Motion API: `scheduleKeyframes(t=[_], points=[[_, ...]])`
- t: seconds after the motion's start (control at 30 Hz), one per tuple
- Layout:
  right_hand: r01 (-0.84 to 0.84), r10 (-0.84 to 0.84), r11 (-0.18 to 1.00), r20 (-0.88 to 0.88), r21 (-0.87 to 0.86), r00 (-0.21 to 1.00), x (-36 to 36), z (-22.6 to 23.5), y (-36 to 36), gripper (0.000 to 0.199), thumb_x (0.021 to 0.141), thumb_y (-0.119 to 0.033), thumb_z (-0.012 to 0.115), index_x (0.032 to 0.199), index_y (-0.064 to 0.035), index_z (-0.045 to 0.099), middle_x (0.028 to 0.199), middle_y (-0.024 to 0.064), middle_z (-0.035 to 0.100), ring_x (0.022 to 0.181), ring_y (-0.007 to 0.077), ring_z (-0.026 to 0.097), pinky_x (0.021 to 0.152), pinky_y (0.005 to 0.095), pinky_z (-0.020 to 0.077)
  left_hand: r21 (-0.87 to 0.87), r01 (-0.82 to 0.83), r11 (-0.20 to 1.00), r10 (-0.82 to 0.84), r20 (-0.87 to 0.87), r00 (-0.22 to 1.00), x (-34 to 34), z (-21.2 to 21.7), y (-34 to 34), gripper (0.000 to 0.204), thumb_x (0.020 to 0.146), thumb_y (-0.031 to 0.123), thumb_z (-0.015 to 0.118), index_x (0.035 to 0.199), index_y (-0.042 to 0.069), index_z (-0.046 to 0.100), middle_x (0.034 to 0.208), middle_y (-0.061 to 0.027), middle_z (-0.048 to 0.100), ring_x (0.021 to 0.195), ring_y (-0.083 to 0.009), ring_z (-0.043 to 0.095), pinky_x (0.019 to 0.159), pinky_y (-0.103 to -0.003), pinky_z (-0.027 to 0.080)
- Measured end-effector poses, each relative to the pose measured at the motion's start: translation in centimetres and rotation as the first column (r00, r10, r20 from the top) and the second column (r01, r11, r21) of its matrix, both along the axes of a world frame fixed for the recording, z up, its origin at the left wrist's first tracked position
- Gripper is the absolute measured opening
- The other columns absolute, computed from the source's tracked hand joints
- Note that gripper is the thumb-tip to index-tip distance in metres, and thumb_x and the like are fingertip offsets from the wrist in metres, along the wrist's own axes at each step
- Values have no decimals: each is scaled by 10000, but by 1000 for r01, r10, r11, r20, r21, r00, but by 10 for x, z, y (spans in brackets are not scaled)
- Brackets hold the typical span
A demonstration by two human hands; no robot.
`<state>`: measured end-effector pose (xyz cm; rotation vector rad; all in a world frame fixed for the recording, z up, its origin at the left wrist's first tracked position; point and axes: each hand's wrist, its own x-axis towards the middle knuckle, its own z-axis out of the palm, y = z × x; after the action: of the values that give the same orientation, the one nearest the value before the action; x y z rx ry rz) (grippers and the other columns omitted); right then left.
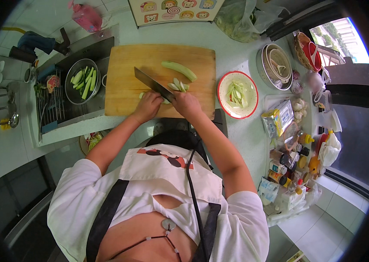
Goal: The person washes cucumbers in a bowl in the sink, places a cutting board onto the counter, and uses a cleaver to slice the cucumbers into pieces, placing them into a small dish.
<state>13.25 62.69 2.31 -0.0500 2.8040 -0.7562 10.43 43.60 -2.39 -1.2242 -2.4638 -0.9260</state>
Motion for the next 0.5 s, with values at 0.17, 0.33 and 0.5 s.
scheduleKeyframes(t=[0.17,0.33,0.5], points=[[36,-36,999,18,33,999,-6,1,10,265,813,-320,524,891,-79,598,775,202,616,722,377,597,643,466,476,-140,-82,987,82,-7,997,-6,22,-5,307,676,25,578,977,79,556,947,-90,518,922,-293,483,779,-394,387],[94,-93,994,-9,58,996,-14,17,27,280,822,-337,542,854,-68,613,725,184,612,704,363,595,628,466,468,-92,-114,989,113,-13,993,-29,-3,9,308,675,64,609,977,71,553,945,-87,518,934,-295,476,783,-381,383],[90,-92,996,-79,-23,993,-6,25,37,303,814,-350,556,805,-53,618,712,189,604,691,368,588,620,464,460,-55,-95,994,93,-53,994,-25,-9,14,272,687,75,595,957,89,566,952,-60,525,935,-263,485,806,-399,357]])
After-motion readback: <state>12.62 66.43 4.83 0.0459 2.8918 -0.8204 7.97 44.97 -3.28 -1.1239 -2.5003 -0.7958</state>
